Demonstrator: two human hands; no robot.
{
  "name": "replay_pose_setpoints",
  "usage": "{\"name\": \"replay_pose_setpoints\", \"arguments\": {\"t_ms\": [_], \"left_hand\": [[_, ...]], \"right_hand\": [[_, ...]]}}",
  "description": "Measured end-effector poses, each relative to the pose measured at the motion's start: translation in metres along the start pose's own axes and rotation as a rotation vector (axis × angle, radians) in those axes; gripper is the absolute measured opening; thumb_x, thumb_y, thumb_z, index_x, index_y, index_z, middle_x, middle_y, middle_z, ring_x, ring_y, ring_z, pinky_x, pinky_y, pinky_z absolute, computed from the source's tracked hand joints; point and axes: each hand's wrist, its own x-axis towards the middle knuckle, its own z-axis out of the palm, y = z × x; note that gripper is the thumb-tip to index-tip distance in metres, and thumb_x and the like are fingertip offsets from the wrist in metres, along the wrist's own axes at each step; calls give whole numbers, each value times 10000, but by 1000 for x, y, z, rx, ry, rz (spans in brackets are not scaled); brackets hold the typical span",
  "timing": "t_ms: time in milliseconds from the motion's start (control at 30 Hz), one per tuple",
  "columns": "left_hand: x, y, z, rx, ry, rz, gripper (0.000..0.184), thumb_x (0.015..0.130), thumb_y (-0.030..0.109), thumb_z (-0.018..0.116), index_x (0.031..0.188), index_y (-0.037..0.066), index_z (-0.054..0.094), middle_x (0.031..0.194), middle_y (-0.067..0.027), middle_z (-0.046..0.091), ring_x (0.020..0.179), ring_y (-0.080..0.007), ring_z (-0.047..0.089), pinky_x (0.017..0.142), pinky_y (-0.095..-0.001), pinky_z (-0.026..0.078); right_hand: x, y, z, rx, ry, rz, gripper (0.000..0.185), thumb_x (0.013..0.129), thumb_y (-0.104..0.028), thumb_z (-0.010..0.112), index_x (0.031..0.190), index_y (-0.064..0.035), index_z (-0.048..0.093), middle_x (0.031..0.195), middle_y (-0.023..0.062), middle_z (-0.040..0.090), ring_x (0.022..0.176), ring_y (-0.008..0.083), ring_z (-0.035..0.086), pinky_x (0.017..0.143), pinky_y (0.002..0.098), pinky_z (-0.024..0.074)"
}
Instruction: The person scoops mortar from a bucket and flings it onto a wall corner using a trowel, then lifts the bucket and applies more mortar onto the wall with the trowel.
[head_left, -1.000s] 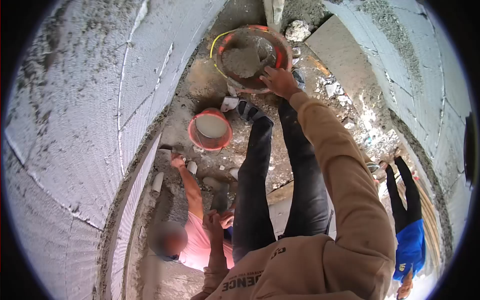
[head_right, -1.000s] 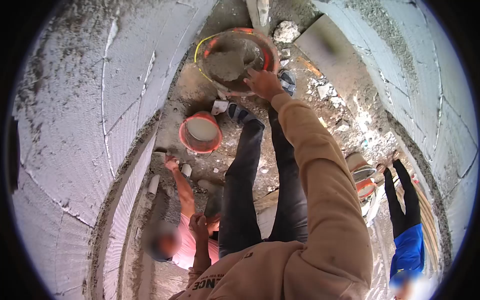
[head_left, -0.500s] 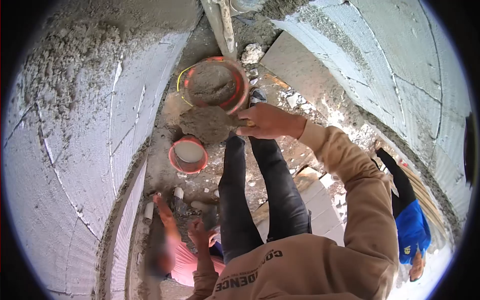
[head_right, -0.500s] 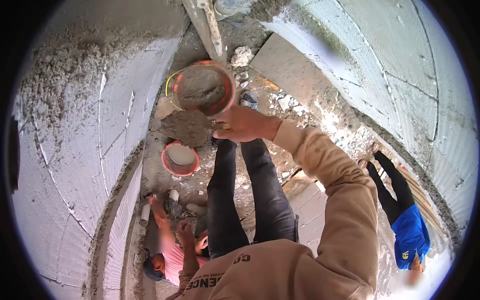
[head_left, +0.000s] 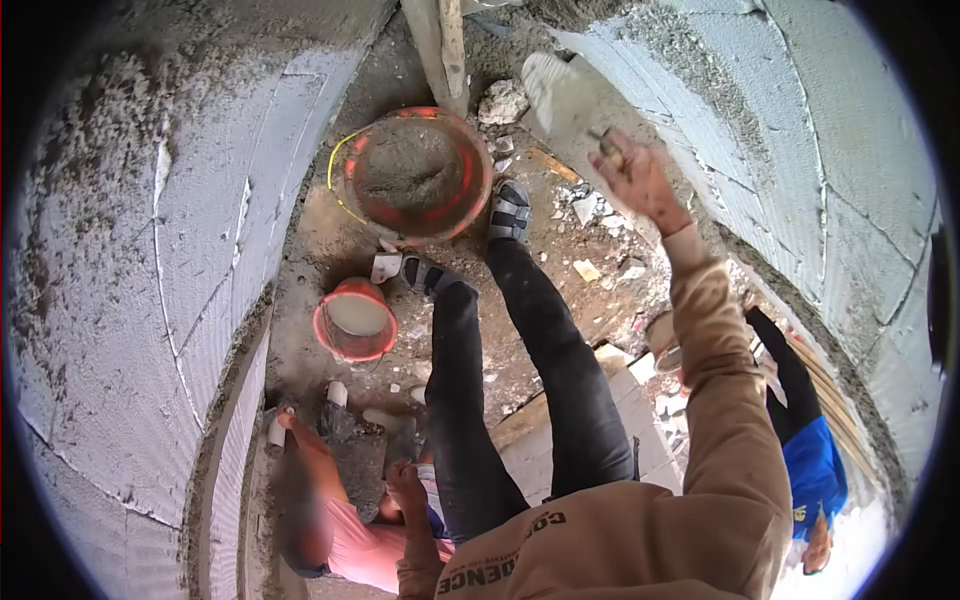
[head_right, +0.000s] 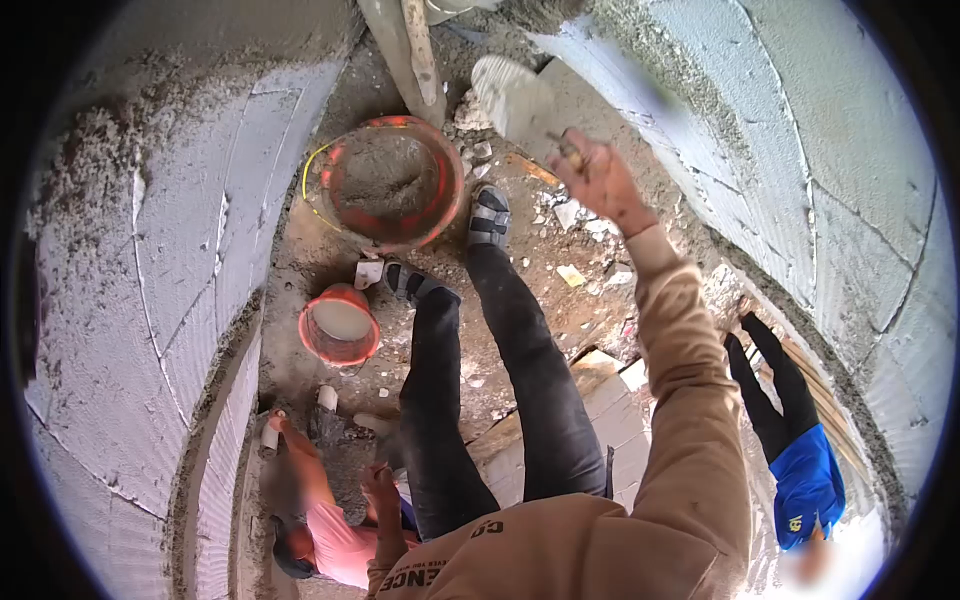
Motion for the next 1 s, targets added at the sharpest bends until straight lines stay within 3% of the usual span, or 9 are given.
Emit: {"name": "replay_pose_setpoints", "arguments": {"t_ms": [33, 133, 233, 367, 467, 567, 700, 833, 1000], "left_hand": [[-7, 15, -4, 47, 15, 71, 238, 858, 108, 603, 1012, -41, 707, 996, -217, 716, 923, -335, 692, 862, -425, 537], [-17, 28, -10, -186, 9, 24, 245, 867, 111, 613, 1028, -49, 707, 1010, -205, 722, 935, -324, 692, 874, -419, 532], [-23, 25, -17, -131, 64, 47, 179, 866, 54, 655, 1023, -15, 707, 977, -143, 721, 918, -239, 689, 837, -366, 549], [-26, -2, -21, -202, 60, -51, 216, 877, 69, 623, 1040, -38, 716, 1022, -182, 735, 976, -288, 702, 918, -400, 536], [-24, -20, -15, -221, 94, -57, 199, 876, 66, 631, 1024, -36, 717, 1008, -164, 739, 971, -282, 707, 916, -395, 542], [-23, -28, -14, -203, 69, -153, 183, 879, 65, 639, 1012, -33, 720, 990, -154, 742, 967, -279, 709, 913, -391, 544], [-31, -23, -15, -199, 12, -204, 164, 882, 66, 651, 1001, -32, 710, 985, -156, 742, 959, -279, 707, 910, -388, 544], [-23, -7, -23, -149, 17, 26, 157, 881, 62, 662, 1006, -29, 685, 968, -160, 730, 907, -280, 699, 885, -391, 543], [-11, 11, -40, -249, 43, -24, 247, 853, 112, 620, 1042, -17, 712, 896, -163, 731, 725, -249, 698, 738, -359, 568]], "right_hand": [[-18, -18, 23, -8, 21, -76, 228, 1017, -303, 504, 938, -90, 517, 767, 112, 645, 486, 164, 535, 451, 362, 518], [-39, -80, 97, -71, 31, -45, 274, 943, -192, 542, 1153, -20, 509, 1062, 272, 637, 832, 498, 661, 768, 579, 535], [-17, -94, 181, -309, 12, -55, 273, 938, -185, 570, 1133, 3, 535, 1033, 243, 642, 839, 457, 691, 743, 539, 581], [57, -77, 265, -672, 171, -12, 233, 949, -118, 531, 1126, 24, 581, 1006, 197, 666, 849, 332, 734, 687, 454, 604], [110, -52, 331, -828, 84, -15, 259, 971, -152, 529, 1139, 27, 611, 1042, 194, 686, 884, 342, 739, 734, 470, 606], [124, -47, 366, -491, -27, 84, 318, 987, -255, 567, 1162, 3, 630, 1008, 228, 708, 900, 404, 728, 790, 515, 591], [90, -1, 339, -241, -110, -83, 380, 986, -381, 592, 1195, -66, 626, 929, 259, 710, 920, 469, 695, 812, 563, 559], [53, -56, 260, -191, -43, -22, 378, 983, -443, 601, 1182, -122, 623, 895, 233, 710, 887, 463, 689, 789, 571, 553], [15, -126, 165, -196, 85, -239, 362, 983, -401, 619, 1161, -86, 617, 934, 213, 708, 865, 444, 686, 756, 543, 555]]}}
